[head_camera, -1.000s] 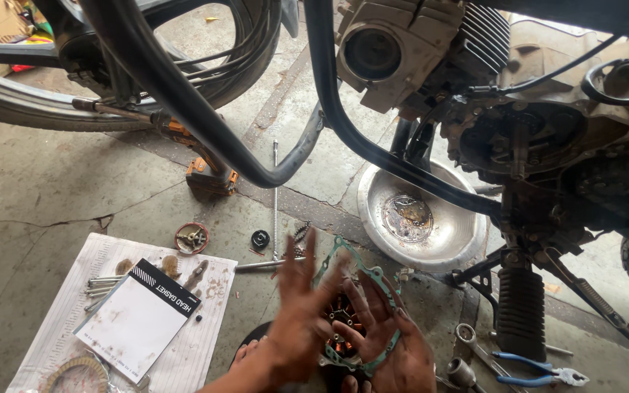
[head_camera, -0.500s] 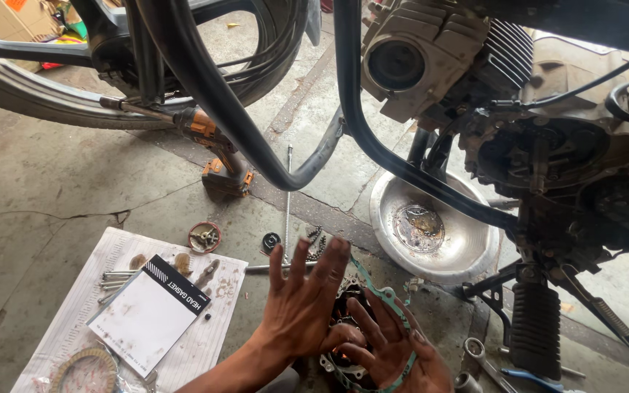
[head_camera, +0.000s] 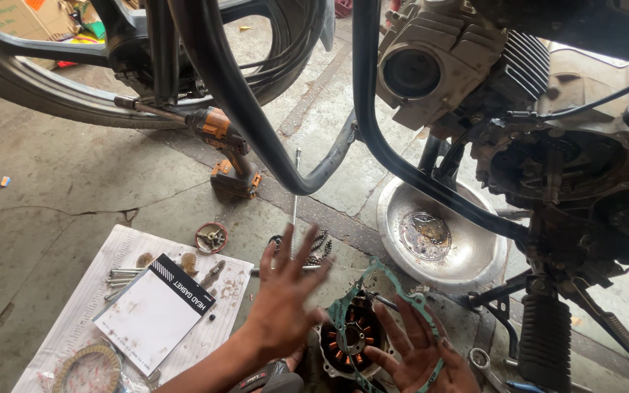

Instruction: The person removes a new head gasket from its packaging, places it on the motorcycle engine casing, applies sealant to the gasket, and uses pliers to trim excess material. The person then positions the gasket onto the engine casing.

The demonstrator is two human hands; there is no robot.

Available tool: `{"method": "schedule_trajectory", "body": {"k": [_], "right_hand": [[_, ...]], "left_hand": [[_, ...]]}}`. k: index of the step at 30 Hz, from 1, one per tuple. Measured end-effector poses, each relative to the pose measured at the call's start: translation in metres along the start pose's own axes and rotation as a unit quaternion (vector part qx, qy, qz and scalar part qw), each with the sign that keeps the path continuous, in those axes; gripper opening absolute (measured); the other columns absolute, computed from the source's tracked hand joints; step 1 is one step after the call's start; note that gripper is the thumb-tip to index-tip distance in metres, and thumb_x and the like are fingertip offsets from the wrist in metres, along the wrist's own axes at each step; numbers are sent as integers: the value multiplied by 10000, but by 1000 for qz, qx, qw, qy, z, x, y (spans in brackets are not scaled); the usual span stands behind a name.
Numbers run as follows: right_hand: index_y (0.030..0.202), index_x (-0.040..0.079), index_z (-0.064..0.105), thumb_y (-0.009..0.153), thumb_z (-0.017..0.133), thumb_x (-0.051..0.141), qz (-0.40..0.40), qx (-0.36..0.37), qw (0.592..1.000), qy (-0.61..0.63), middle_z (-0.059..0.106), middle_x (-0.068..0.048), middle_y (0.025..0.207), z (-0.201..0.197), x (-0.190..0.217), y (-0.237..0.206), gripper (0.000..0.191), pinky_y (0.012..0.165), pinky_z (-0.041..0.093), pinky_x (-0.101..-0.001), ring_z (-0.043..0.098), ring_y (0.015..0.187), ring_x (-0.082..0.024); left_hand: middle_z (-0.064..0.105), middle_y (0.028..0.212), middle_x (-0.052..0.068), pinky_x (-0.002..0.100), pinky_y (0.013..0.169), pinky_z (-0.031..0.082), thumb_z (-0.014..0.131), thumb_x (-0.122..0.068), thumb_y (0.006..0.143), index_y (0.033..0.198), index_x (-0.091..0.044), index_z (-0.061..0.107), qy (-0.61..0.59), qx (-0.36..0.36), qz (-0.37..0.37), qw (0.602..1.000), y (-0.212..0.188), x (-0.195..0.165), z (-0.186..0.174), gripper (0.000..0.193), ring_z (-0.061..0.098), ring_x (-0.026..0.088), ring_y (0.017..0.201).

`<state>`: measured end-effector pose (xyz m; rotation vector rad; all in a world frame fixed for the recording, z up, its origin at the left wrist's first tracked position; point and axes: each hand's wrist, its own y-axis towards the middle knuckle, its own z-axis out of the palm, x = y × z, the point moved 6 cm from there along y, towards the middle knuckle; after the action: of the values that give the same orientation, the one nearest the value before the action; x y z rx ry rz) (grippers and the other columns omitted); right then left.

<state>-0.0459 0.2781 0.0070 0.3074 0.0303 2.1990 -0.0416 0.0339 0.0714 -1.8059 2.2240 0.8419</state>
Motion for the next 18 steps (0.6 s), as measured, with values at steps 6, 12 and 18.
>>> {"method": "schedule_trajectory", "body": {"k": [6,12,18], "right_hand": [[1577,96,363,1081,408,254,20,-41,999,-26,284,-196,1654,-5,-1,-2,522,1112,366,-727,240,1510,-464],[1547,108,358,1008,525,266,42,-95,993,-59,335,-215,1608,-20,-2,-7,586,1071,418,-701,282,1479,-483],[1495,83,384,976,568,251,79,-122,986,-82,375,-220,1591,-24,-1,-7,576,1043,449,-684,325,1465,-493]], "left_hand": [[540,1522,69,465,1003,551,708,-358,837,1289,-134,662,-470,103,-230,846,26,9,10,506,638,316,1282],[754,1347,120,449,1004,574,677,-321,958,913,-35,818,-452,89,-151,875,39,7,34,323,710,284,1217],[731,1286,68,497,1009,562,522,-391,958,943,-158,788,-464,120,-242,844,35,18,34,353,700,299,1224]]}}
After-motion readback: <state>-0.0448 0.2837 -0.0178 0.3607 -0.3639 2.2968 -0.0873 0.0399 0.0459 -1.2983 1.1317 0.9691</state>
